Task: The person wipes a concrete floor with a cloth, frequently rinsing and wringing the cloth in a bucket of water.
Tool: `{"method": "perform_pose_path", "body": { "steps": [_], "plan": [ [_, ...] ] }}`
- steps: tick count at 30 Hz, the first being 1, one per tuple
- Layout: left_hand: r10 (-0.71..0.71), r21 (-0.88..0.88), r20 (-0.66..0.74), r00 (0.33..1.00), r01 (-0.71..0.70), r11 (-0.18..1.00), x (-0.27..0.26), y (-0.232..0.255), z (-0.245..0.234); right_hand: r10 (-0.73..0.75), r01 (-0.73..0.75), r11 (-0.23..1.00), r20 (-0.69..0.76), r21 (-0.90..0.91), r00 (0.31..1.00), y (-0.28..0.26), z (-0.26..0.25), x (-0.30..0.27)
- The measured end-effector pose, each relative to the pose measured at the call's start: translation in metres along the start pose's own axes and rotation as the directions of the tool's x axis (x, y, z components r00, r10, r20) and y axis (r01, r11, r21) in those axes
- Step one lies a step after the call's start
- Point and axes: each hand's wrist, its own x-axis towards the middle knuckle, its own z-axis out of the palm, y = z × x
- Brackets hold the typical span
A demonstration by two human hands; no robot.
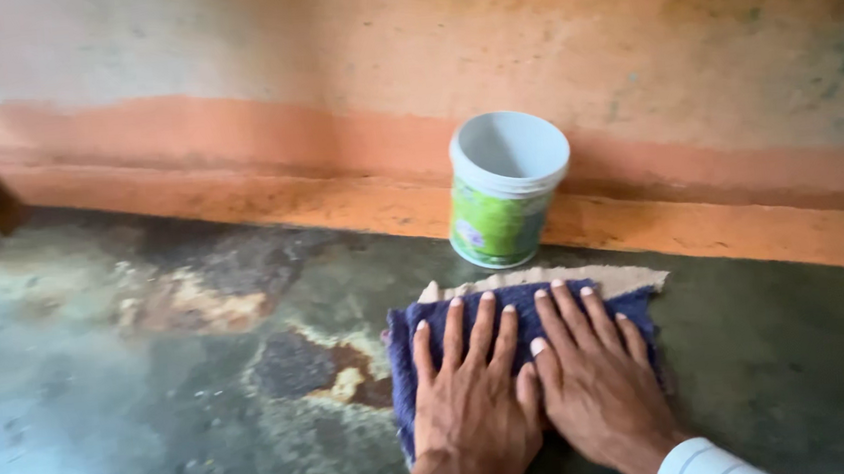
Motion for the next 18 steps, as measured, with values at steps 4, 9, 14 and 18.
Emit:
{"method": "perform_pose_path", "body": {
  "steps": [4,9,14,18],
  "plan": [
    [0.006,0.080,-0.122,0.992,0.004,0.997,-0.030,-0.022,-0.033,-0.114,0.117,0.990,-0.042,0.085,0.993,-0.046,-0.010,-0.001],
    [-0.282,-0.074,0.149,0.948,0.296,0.952,-0.023,-0.030,-0.049,-0.240,0.245,0.959,-0.054,0.142,0.969,-0.062,-0.010,0.003],
    [-0.062,-0.026,-0.132,0.989,0.059,0.998,-0.017,-0.069,-0.037,-0.225,0.234,0.967,-0.095,0.102,0.970,-0.074,0.014,0.030],
    [-0.023,-0.013,-0.142,0.990,0.021,1.000,-0.006,-0.107,-0.023,-0.267,0.278,0.960,-0.212,0.024,0.940,-0.084,0.037,0.057]
  ]
}}
